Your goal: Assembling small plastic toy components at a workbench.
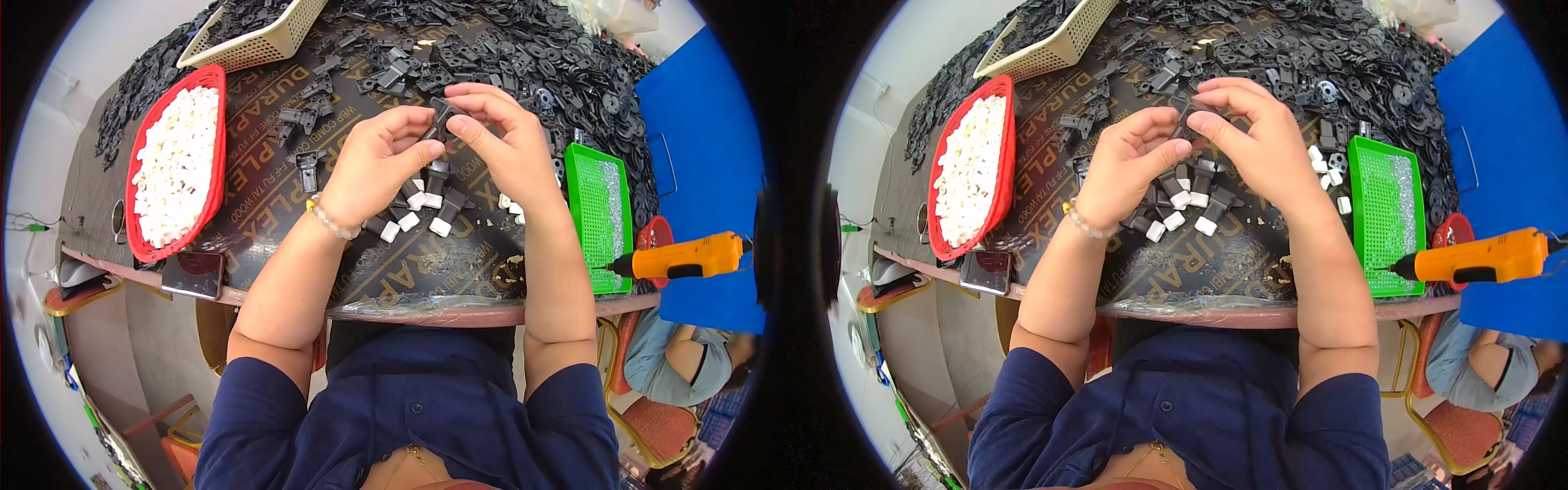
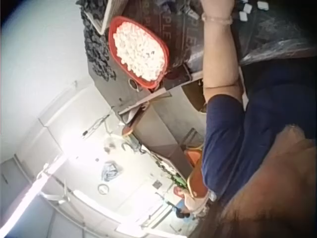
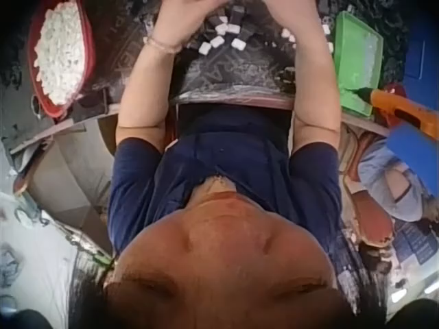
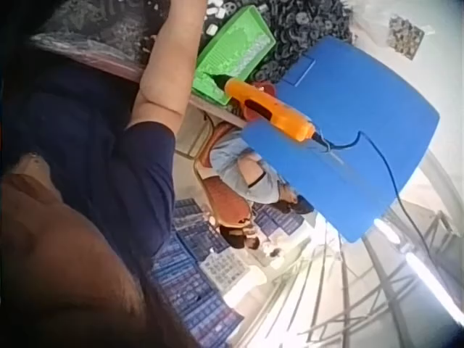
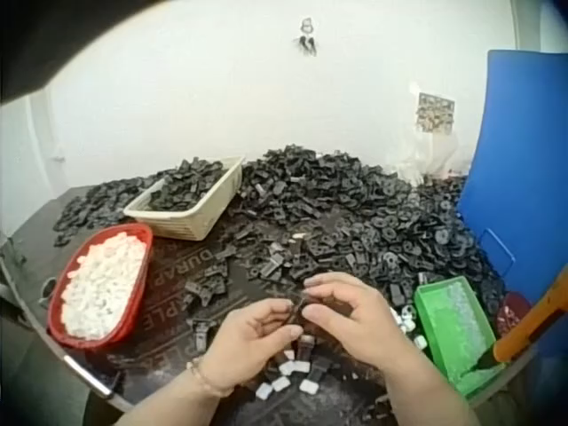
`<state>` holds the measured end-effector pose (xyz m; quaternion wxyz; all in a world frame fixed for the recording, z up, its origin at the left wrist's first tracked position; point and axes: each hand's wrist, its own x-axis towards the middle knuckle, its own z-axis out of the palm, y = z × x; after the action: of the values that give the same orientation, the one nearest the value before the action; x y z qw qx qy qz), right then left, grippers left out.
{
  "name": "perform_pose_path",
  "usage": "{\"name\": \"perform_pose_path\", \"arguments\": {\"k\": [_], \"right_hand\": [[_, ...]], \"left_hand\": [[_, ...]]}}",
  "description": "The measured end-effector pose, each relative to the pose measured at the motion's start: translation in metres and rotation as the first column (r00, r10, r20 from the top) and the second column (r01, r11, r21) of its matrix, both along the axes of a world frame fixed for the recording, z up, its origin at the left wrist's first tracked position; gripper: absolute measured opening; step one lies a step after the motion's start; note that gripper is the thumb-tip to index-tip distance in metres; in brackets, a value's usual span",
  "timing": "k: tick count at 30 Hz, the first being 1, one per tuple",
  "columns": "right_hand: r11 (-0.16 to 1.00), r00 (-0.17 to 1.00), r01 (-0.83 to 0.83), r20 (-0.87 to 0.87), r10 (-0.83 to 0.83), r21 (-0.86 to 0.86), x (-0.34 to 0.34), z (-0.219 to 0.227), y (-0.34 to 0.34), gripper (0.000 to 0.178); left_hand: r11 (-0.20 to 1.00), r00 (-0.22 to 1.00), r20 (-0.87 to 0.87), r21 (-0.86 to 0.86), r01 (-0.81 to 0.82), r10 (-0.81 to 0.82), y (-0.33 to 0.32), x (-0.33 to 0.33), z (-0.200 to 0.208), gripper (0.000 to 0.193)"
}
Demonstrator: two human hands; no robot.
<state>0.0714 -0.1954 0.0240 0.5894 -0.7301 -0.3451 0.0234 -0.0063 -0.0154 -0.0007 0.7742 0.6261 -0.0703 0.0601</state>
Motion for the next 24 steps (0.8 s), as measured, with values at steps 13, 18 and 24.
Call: {"name": "perform_pose_path", "arguments": {"k": [13, 18, 24], "right_hand": [[0.916, 0.997, -0.002, -0.073, -0.030, -0.402, 0.027, -0.004, -0.034, 0.028], [0.524, 0.955, 0.248, 0.298, 0.011, -0.815, 0.045, -0.043, -0.040, 0.033], [0.986, 0.992, 0.073, -0.092, -0.087, -0.149, 0.012, -0.017, -0.003, 0.021]], "left_hand": [[0.992, 0.992, -0.060, -0.044, -0.114, 0.111, 0.010, 0.006, 0.005, 0.031], [0.863, 0.986, -0.126, -0.503, 0.034, -0.112, 0.024, 0.011, 0.005, 0.045], [0.884, 0.992, -0.129, -0.464, -0.045, -0.017, 0.021, 0.007, 0.008, 0.045]]}}
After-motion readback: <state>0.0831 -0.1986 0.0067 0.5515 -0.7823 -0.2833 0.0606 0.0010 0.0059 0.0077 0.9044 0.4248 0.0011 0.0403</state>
